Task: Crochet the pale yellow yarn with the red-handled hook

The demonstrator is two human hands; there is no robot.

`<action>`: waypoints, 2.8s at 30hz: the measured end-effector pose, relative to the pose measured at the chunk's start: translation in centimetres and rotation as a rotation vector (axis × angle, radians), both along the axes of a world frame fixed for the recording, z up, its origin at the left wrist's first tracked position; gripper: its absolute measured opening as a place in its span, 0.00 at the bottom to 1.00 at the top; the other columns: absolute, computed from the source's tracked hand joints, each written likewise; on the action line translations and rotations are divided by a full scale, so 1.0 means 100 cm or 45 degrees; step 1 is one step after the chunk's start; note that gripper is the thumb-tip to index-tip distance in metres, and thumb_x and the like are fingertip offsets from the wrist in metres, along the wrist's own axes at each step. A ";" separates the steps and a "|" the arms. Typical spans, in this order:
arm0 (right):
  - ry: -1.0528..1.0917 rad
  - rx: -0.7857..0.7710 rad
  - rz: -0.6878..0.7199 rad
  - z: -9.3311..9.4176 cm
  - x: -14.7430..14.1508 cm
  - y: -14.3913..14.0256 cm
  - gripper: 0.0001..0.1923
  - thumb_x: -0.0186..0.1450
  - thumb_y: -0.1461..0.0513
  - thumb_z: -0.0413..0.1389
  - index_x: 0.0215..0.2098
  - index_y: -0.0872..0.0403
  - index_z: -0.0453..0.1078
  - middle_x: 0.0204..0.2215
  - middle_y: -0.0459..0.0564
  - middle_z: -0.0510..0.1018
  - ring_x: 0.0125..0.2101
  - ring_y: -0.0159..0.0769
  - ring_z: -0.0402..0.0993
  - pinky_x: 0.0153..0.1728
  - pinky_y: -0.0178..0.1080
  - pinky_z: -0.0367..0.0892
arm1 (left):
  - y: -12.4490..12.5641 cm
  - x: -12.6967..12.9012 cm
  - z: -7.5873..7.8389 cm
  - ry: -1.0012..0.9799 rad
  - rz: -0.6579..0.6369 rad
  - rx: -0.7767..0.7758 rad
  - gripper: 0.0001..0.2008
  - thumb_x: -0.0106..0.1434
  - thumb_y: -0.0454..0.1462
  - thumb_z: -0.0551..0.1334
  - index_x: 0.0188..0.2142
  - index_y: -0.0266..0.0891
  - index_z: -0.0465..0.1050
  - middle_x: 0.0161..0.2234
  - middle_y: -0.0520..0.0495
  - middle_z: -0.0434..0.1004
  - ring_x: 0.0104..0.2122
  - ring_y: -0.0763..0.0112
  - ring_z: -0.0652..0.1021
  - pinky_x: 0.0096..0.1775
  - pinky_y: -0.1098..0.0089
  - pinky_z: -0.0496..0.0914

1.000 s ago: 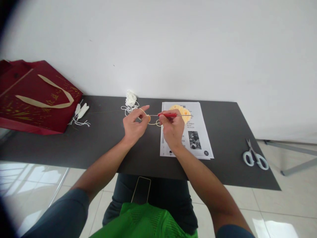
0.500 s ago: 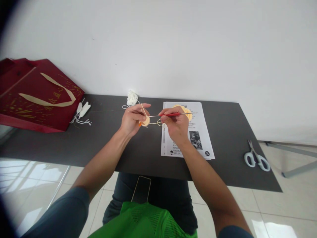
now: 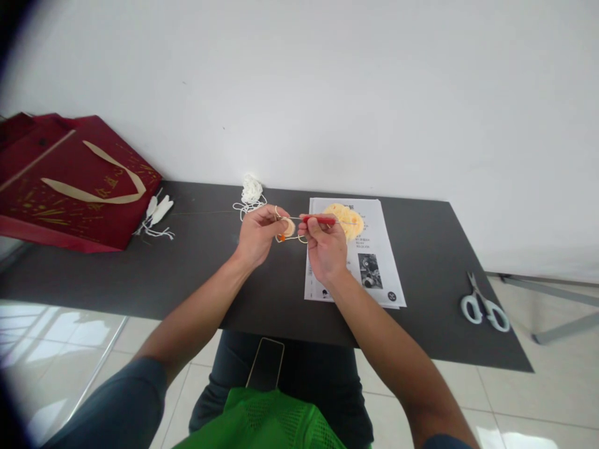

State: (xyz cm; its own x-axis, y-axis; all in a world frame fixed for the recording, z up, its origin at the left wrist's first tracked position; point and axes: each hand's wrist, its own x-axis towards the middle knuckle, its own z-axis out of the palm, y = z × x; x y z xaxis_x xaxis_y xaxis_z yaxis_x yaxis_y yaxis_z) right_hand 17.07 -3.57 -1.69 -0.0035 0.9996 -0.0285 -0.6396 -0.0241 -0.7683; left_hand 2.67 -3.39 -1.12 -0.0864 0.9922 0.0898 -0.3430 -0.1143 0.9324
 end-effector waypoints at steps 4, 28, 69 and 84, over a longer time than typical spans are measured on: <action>-0.004 -0.048 -0.032 0.003 -0.005 -0.003 0.13 0.57 0.59 0.72 0.33 0.52 0.75 0.34 0.44 0.86 0.29 0.23 0.80 0.34 0.25 0.79 | 0.001 0.000 -0.002 0.006 0.092 0.027 0.07 0.52 0.33 0.72 0.33 0.38 0.81 0.25 0.53 0.77 0.24 0.79 0.73 0.29 0.75 0.67; -0.831 0.503 -0.404 -0.008 -0.004 -0.016 0.08 0.62 0.61 0.67 0.41 0.45 0.83 0.39 0.47 0.86 0.37 0.37 0.83 0.44 0.44 0.80 | 0.002 0.002 -0.002 -0.211 -0.004 -0.136 0.25 0.50 0.35 0.76 0.49 0.41 0.80 0.33 0.50 0.84 0.30 0.75 0.79 0.38 0.70 0.72; -0.376 0.482 -0.139 -0.004 0.007 0.006 0.08 0.63 0.60 0.67 0.35 0.48 0.71 0.34 0.43 0.84 0.26 0.29 0.77 0.28 0.37 0.72 | 0.002 -0.013 0.007 0.227 0.033 0.064 0.12 0.49 0.30 0.65 0.34 0.38 0.82 0.22 0.54 0.72 0.21 0.78 0.66 0.26 0.72 0.57; -0.259 0.462 0.023 0.001 0.011 0.006 0.09 0.62 0.60 0.68 0.35 0.48 0.72 0.33 0.43 0.84 0.25 0.27 0.76 0.27 0.34 0.71 | 0.008 -0.022 0.006 -0.075 -0.279 -0.128 0.10 0.45 0.29 0.64 0.29 0.34 0.82 0.19 0.50 0.71 0.19 0.77 0.66 0.25 0.72 0.56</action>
